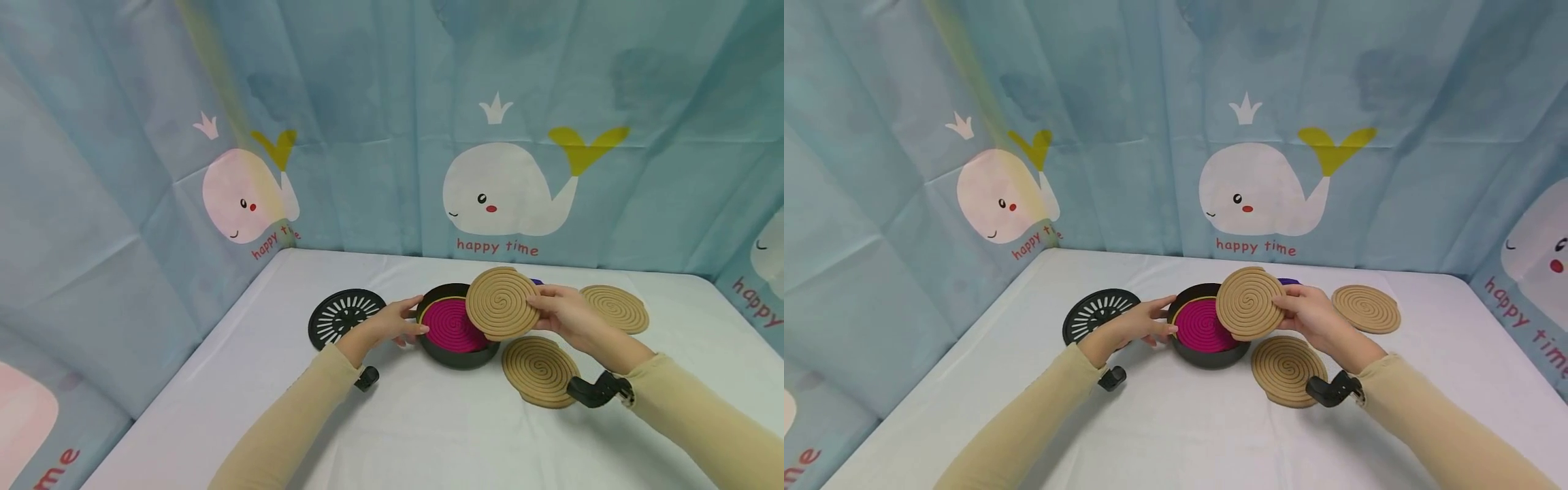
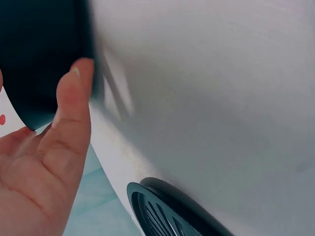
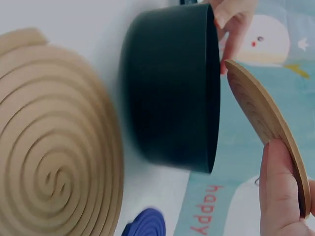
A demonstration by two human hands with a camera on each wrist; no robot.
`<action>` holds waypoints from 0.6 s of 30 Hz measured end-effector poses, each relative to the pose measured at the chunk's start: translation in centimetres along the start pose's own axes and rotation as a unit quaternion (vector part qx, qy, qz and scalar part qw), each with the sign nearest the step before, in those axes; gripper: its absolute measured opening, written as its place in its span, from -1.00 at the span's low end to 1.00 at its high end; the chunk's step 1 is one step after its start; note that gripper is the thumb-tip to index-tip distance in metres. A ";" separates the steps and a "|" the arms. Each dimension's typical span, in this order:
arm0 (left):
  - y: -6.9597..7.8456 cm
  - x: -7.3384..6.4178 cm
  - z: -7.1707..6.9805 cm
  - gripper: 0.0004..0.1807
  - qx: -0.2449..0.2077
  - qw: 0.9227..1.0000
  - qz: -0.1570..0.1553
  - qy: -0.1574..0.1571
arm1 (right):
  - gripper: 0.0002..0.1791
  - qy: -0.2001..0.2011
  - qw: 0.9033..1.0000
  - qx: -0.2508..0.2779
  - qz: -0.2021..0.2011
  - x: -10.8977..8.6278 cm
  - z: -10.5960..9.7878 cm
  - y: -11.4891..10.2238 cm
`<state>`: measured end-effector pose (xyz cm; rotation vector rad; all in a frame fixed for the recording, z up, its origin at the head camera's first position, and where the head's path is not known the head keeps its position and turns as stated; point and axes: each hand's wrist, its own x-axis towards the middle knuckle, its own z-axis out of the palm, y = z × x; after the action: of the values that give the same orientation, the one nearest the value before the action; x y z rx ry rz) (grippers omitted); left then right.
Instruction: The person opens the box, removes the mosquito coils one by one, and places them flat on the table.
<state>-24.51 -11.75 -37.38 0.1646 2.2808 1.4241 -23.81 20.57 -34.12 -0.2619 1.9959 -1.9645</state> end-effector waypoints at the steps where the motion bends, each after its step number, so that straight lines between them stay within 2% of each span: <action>1: 0.0 0.0 0.0 -0.17 0.000 1.000 0.000 0.000 | -0.43 0.002 1.000 0.001 -0.001 -0.2 -0.3 0.0; 9: -0.2 -0.1 -0.1 -0.17 -0.003 1.000 0.001 -0.001 | -0.60 0.002 1.000 0.029 -0.004 -1.6 -3.1 -0.1; 13: -0.1 -0.2 -0.2 -0.18 -0.002 1.000 0.001 0.003 | -0.48 -0.008 1.000 0.019 -0.006 -2.0 -4.4 -0.3; 18: 0.1 -0.4 -0.3 -0.18 0.008 1.000 0.003 0.008 | -0.72 -0.002 1.000 0.026 -0.001 -2.5 -5.5 -0.8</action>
<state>-24.33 -12.06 -37.06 0.1659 2.3065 1.4156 -23.53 26.56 -33.12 -0.2544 1.9393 -2.0134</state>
